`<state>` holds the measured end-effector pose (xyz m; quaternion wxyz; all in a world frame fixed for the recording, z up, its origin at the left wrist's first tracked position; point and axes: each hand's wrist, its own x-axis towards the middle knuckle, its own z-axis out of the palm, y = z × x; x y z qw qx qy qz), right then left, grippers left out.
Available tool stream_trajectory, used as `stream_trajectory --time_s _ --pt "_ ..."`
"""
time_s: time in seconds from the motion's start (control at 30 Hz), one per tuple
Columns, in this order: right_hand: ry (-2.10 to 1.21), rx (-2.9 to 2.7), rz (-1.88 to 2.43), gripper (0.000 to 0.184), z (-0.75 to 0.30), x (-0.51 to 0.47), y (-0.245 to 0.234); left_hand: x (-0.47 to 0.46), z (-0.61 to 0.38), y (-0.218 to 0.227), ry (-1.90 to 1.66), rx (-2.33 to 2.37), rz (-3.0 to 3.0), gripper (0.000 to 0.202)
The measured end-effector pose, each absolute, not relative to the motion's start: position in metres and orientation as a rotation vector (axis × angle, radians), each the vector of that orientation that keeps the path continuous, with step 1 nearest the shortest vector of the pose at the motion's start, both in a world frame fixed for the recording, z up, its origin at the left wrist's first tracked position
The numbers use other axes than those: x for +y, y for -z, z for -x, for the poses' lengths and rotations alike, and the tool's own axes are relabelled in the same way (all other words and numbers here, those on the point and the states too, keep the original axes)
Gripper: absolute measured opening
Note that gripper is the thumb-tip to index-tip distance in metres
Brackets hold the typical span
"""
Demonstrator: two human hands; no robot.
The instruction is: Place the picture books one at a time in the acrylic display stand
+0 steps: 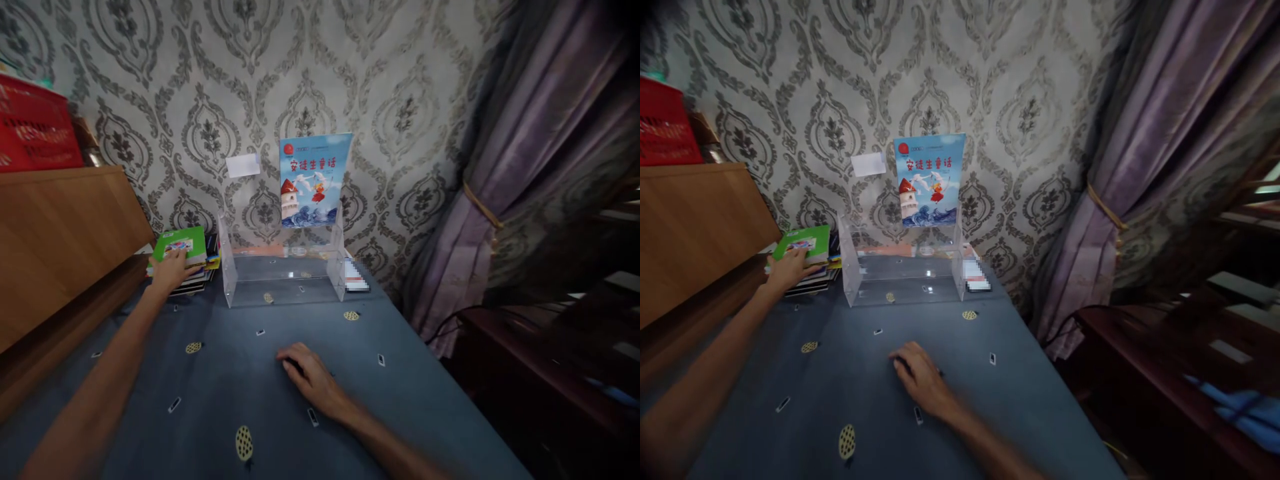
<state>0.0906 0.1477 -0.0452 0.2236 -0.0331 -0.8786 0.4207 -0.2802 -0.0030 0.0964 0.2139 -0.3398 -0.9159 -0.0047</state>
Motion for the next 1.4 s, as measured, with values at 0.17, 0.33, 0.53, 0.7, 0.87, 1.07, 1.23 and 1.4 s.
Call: stream_trajectory --time_s 0.17,0.33,0.53,0.7,0.87,1.07,1.23,1.4 --pt "-1.138 -2.439 0.029 0.021 -0.091 0.149 0.043 -0.012 0.272 -0.098 -0.058 -2.482 0.964 0.048" --pt "-1.088 -2.469 0.051 0.019 -0.091 0.148 0.040 -0.016 0.258 -0.098 -0.200 -2.415 0.983 0.045" --pt "-1.047 -2.492 0.093 0.018 -0.091 0.146 0.040 -0.018 0.248 -0.099 -0.425 -2.318 0.986 0.047" --pt "-1.060 -2.518 0.087 0.018 -0.090 0.148 0.039 -0.023 0.232 -0.103 -0.469 -2.322 0.986 0.046" --pt "-1.046 -2.537 0.069 0.019 -0.088 0.149 0.039 -0.029 0.210 -0.103 -0.416 -2.385 1.012 0.047" --pt "-1.088 -2.521 0.101 0.019 -0.086 0.150 0.039 -0.035 0.180 -0.094 -0.424 -2.400 1.044 0.048" --pt "-1.165 -2.482 0.154 0.019 -0.086 0.151 0.036 -0.046 0.162 -0.080 -0.400 -2.397 1.080 0.045" --pt "-1.233 -2.445 0.186 0.020 -0.088 0.151 0.033 -0.065 0.137 -0.058 -0.397 -2.291 1.159 0.043"
